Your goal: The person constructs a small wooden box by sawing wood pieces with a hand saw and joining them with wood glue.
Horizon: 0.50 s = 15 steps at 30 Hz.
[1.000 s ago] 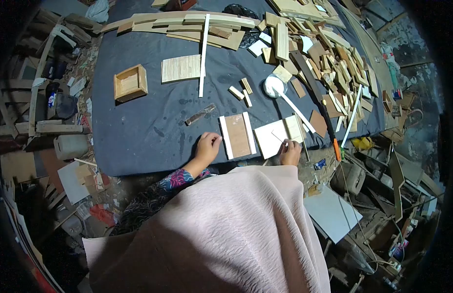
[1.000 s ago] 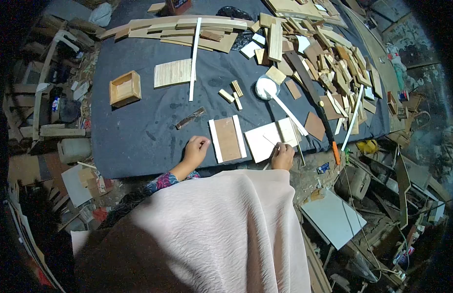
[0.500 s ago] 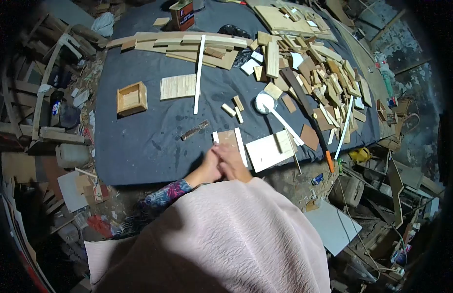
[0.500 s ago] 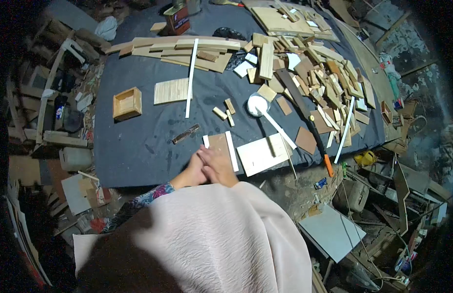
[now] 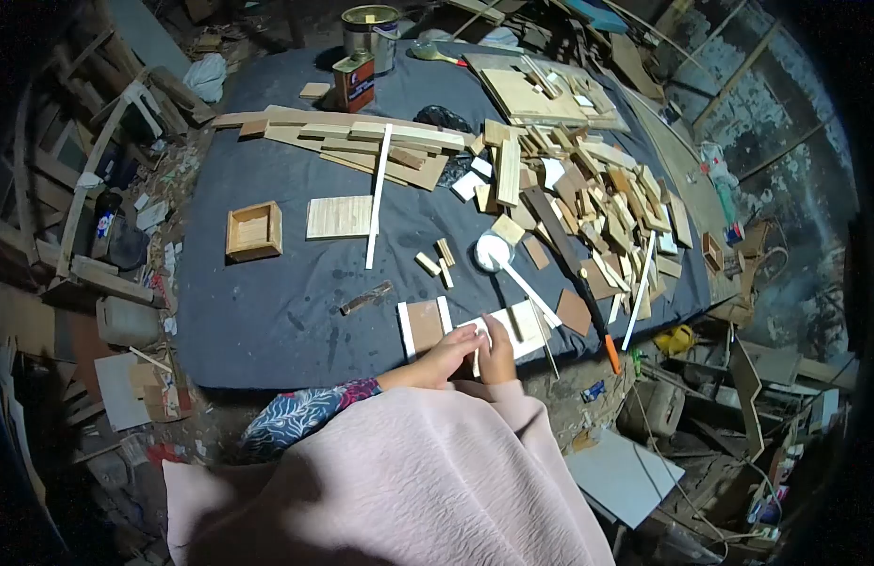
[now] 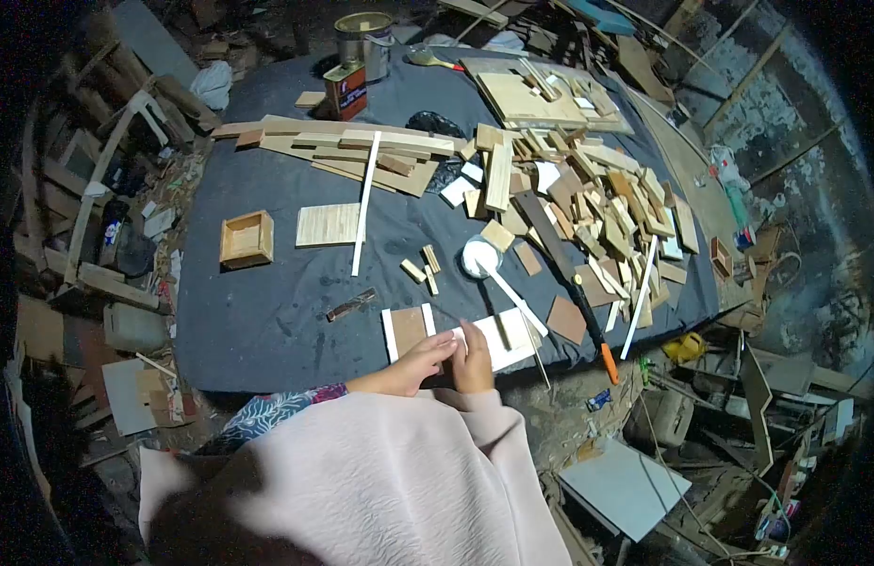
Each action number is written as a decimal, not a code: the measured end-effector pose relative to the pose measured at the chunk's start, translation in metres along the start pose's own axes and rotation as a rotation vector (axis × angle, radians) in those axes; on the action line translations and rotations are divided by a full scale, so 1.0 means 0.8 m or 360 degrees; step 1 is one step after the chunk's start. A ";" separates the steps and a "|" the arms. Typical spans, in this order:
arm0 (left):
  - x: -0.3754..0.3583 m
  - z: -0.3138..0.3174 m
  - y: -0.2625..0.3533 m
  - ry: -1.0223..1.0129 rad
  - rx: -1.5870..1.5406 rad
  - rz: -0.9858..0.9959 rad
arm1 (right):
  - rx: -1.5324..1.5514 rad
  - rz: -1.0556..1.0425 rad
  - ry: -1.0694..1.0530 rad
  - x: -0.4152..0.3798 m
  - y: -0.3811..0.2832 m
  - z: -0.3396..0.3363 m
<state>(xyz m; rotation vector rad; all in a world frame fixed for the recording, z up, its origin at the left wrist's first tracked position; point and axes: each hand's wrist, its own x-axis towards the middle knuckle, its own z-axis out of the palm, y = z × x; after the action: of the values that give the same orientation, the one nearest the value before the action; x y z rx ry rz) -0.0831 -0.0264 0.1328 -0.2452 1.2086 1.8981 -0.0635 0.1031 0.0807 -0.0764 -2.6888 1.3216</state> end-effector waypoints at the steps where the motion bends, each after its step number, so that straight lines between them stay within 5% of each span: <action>1: 0.005 -0.006 -0.002 0.0063 0.0144 -0.0109 | -0.0174 -0.0022 -0.0199 -0.008 -0.027 -0.032; 3: 0.013 -0.028 -0.006 0.0012 0.0052 -0.0246 | -0.0815 0.0168 -0.0990 -0.038 -0.042 -0.086; 4: 0.008 -0.031 0.001 0.0019 0.0058 -0.0242 | -0.0575 -0.0124 -0.0883 -0.065 -0.053 -0.120; 5: 0.003 -0.034 0.007 0.0021 0.0063 -0.0238 | -0.0417 0.0231 -0.1388 -0.070 -0.057 -0.144; 6: 0.007 -0.045 0.003 -0.0023 -0.0088 -0.0218 | -0.0235 0.0550 -0.1516 -0.095 -0.042 -0.163; 7: -0.001 -0.046 0.010 -0.0025 -0.0076 -0.0159 | -0.0249 0.0557 -0.1499 -0.073 -0.158 -0.176; 8: -0.001 -0.053 0.011 -0.0049 -0.0105 -0.0170 | 0.0164 0.0363 -0.0785 -0.091 -0.248 -0.217; 10: -0.009 -0.057 0.018 -0.0046 -0.0085 -0.0184 | 0.0052 -0.0014 -0.1377 -0.113 -0.178 -0.255; 15: -0.024 -0.064 0.029 -0.0191 0.0062 -0.0051 | 0.0112 0.0019 -0.1189 -0.171 -0.157 -0.270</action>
<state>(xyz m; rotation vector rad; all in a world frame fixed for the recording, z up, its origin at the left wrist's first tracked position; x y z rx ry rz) -0.1018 -0.0826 0.1322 -0.1272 1.1534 1.8327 0.1070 0.1806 0.2953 0.5097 -3.2073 1.7094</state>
